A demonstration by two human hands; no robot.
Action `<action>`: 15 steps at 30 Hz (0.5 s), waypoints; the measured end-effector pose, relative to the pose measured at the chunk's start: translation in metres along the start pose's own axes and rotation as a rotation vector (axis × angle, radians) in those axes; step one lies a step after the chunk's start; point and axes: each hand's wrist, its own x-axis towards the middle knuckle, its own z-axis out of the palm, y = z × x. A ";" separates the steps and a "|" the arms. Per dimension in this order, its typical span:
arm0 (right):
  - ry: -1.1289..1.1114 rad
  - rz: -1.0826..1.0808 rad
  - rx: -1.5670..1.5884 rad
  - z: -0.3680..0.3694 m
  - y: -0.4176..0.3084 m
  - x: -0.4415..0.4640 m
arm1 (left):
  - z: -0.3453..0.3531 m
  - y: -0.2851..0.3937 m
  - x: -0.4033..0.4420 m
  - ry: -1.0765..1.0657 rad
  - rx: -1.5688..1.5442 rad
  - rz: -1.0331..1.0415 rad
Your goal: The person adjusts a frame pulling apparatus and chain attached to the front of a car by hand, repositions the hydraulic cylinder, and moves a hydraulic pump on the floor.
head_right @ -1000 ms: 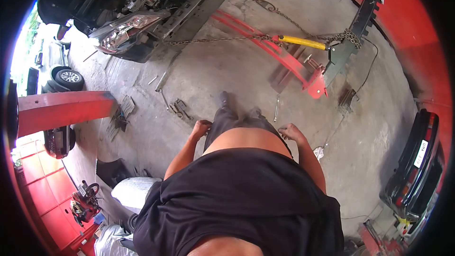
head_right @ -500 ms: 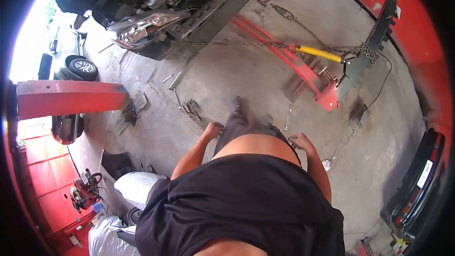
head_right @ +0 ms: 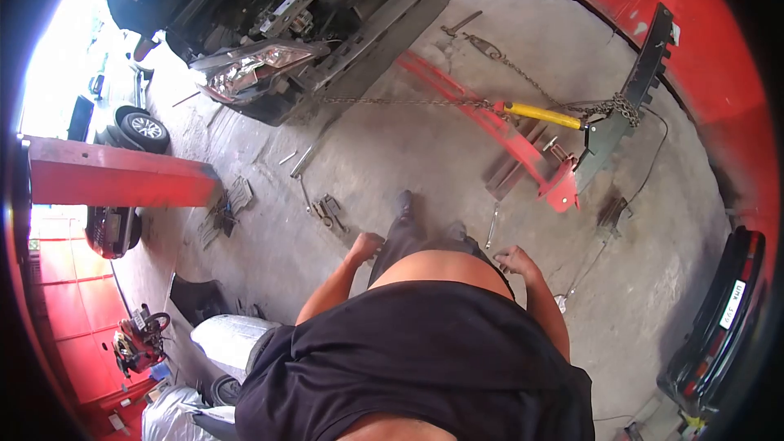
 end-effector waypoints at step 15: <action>0.022 -0.115 -0.040 0.017 0.020 0.007 | 0.003 -0.006 0.007 -0.006 -0.011 0.003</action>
